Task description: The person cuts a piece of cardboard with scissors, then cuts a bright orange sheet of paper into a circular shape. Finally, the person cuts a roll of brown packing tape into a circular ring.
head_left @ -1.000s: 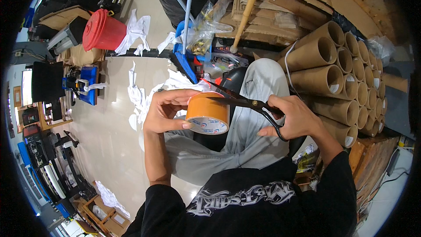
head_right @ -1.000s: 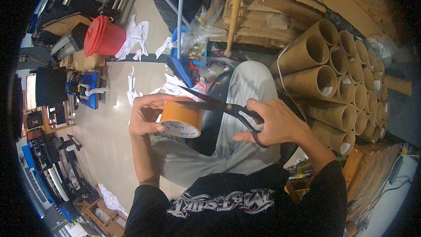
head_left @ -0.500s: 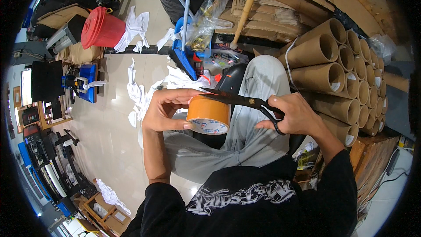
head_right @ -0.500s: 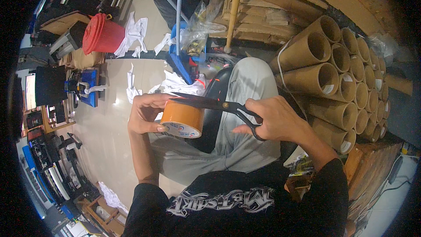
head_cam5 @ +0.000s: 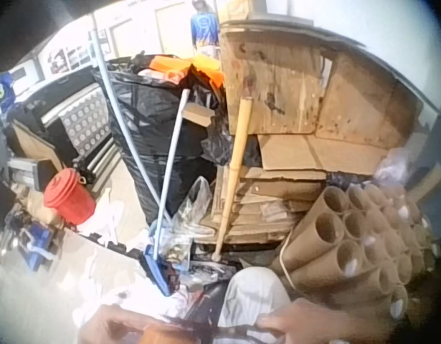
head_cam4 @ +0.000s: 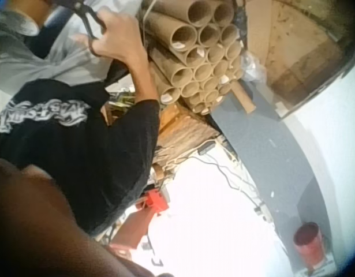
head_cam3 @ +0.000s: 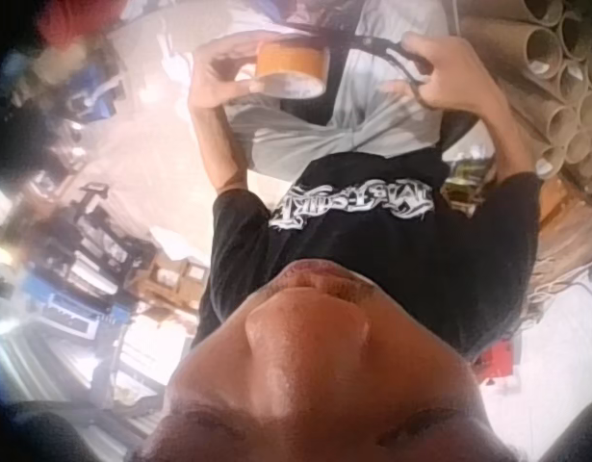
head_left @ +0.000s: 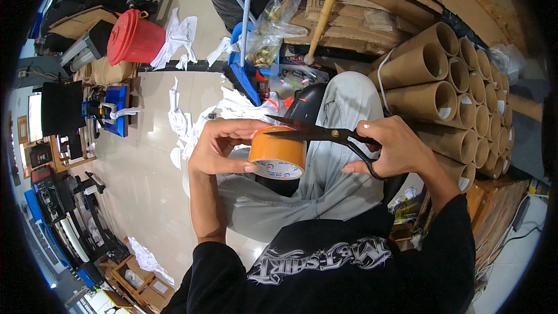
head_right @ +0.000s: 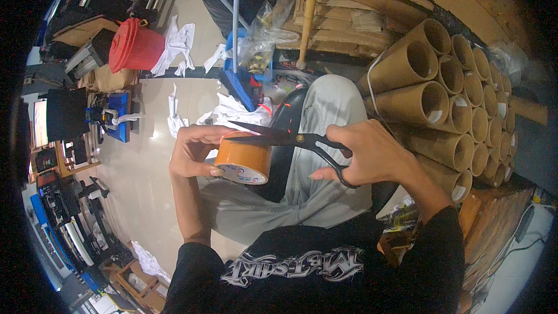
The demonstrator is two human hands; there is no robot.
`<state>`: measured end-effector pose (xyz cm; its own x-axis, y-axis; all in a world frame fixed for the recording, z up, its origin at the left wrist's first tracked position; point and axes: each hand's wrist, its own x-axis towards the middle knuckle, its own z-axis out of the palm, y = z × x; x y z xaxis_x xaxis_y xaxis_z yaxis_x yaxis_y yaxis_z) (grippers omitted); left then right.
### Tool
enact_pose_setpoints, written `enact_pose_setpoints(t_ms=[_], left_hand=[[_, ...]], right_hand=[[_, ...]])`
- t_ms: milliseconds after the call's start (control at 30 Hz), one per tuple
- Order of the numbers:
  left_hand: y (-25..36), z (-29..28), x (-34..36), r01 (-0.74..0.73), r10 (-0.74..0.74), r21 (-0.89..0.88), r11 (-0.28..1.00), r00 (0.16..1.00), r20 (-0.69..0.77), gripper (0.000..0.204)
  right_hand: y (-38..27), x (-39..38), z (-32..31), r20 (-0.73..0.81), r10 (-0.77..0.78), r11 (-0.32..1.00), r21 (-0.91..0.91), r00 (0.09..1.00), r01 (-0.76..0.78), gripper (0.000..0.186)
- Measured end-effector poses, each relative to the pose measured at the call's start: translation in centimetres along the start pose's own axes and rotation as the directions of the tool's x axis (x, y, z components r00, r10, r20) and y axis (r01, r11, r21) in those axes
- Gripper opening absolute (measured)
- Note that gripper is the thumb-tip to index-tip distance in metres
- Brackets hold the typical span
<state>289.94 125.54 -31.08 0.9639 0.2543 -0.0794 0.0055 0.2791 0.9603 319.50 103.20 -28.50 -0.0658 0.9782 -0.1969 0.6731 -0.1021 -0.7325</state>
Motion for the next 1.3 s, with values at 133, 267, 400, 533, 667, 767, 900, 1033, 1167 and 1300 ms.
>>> enact_pose_setpoints(t_ms=[133, 267, 400, 533, 667, 767, 900, 1033, 1167, 1300], left_hand=[[0.0, 0.2, 0.0, -0.003, 0.003, -0.009, 1.0, 1.0, -0.012, 0.073], [0.0, 0.0, -0.4, 0.0, 0.0, 0.0, 1.0, 0.999, -0.039, 0.074], [0.2, 0.0, -0.3, 0.017, -0.016, 0.004, 1.0, 0.999, -0.04, 0.074], [0.1, -0.1, -0.5, 0.004, -0.006, -0.03, 1.0, 0.997, -0.079, 0.074], [-0.2, 0.2, 0.2, -0.101, 0.077, -0.125, 0.987, 0.98, -0.183, 0.074], [-0.7, 0.2, 0.4, -0.187, 0.135, -0.183, 0.965, 0.956, -0.261, 0.075], [-0.7, 0.4, 0.5, -0.209, 0.153, -0.167, 0.964, 0.943, -0.296, 0.076], [-1.3, -0.1, 0.2, -0.207, 0.168, -0.147, 0.967, 0.956, -0.241, 0.077], [-1.2, -0.1, 0.1, -0.228, 0.174, -0.198, 0.953, 0.951, -0.257, 0.079], [-1.8, -0.1, 0.3, -0.265, 0.14, -0.29, 0.92, 0.911, -0.388, 0.082]], right_hand=[[0.1, 0.2, 0.1, 0.024, -0.005, 1.0, -0.026, 1.0, 0.006, 0.057], [0.5, 0.2, 0.4, -0.002, -0.03, 0.999, -0.044, 1.0, 0.03, 0.054], [1.2, 0.1, 1.0, -0.063, -0.041, 0.998, -0.049, 0.997, 0.038, 0.053], [0.8, 0.2, 0.8, -0.097, 0.081, 0.992, 0.103, 0.992, -0.071, 0.055], [1.6, -0.1, 2.0, -0.163, 0.017, 0.968, 0.252, 0.986, 0.024, 0.06], [1.4, -0.2, 2.9, -0.108, 0.02, 0.948, 0.317, 0.994, 0.015, 0.062], [0.6, -0.1, 2.9, -0.115, -0.008, 0.964, 0.264, 0.993, 0.039, 0.063], [0.5, -0.1, 2.4, -0.119, -0.035, 0.972, 0.226, 0.992, 0.062, 0.063], [1.6, -0.1, 2.7, -0.114, -0.044, 0.949, 0.307, 0.993, 0.077, 0.061], [2.8, -0.1, 4.5, -0.061, -0.054, 0.866, 0.493, 0.997, 0.077, 0.055]])
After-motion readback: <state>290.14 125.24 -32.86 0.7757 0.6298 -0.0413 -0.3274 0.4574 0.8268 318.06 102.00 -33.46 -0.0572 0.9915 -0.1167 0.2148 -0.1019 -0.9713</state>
